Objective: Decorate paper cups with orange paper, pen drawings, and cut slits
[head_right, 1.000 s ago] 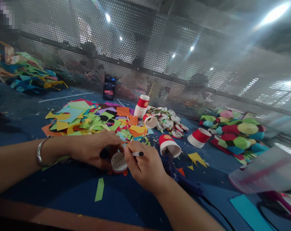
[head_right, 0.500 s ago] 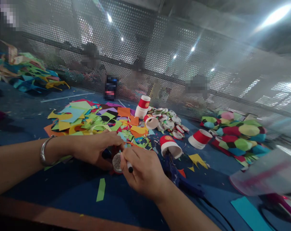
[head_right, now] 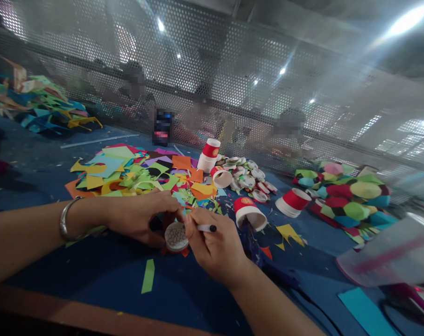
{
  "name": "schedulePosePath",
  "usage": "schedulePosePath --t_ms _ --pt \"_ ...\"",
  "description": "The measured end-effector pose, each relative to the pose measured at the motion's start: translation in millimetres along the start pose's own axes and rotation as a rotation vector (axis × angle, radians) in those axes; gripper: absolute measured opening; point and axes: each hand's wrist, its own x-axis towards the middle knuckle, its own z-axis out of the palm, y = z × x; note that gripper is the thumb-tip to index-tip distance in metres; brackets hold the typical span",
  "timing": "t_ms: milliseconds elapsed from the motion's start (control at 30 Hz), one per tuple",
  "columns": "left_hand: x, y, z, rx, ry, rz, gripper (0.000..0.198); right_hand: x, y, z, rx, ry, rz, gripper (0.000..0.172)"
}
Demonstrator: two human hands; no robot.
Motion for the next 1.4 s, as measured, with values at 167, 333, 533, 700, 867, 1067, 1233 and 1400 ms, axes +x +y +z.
schedulePosePath --t_ms 167,333,533,700,867,1067,1233,1400 --pt "0.7 -4.3 1.9 -0.053 0.001 0.049 0.043 1.1 -0.6 -0.1 0.01 -0.003 0.02 0.025" --pt "0.8 -6.5 3.1 -0.036 0.029 0.065 0.043 1.0 1.3 0.6 0.018 -0.014 0.025 0.023" --pt "0.0 -5.5 2.8 -0.025 0.015 0.065 0.043 1.2 2.0 1.5 0.03 -0.018 0.04 0.025" --pt "-0.2 -5.7 2.9 0.021 0.041 0.07 0.046 3.1 1.1 1.7 0.041 -0.024 0.043 0.025" --pt "1.2 -7.0 3.2 0.054 0.035 0.066 0.048 2.9 1.7 2.8 0.06 -0.029 0.047 0.024" --pt "1.4 -7.2 3.4 0.031 0.034 0.065 0.045 2.7 0.5 3.1 0.057 -0.022 0.061 0.025" --pt "0.7 -7.4 3.4 0.032 0.033 0.058 0.047 2.8 -0.6 2.4 0.057 -0.014 0.061 0.025" --pt "1.3 -7.2 3.3 0.001 0.023 0.064 0.045 3.6 -0.8 2.0 0.059 -0.024 0.063 0.026"
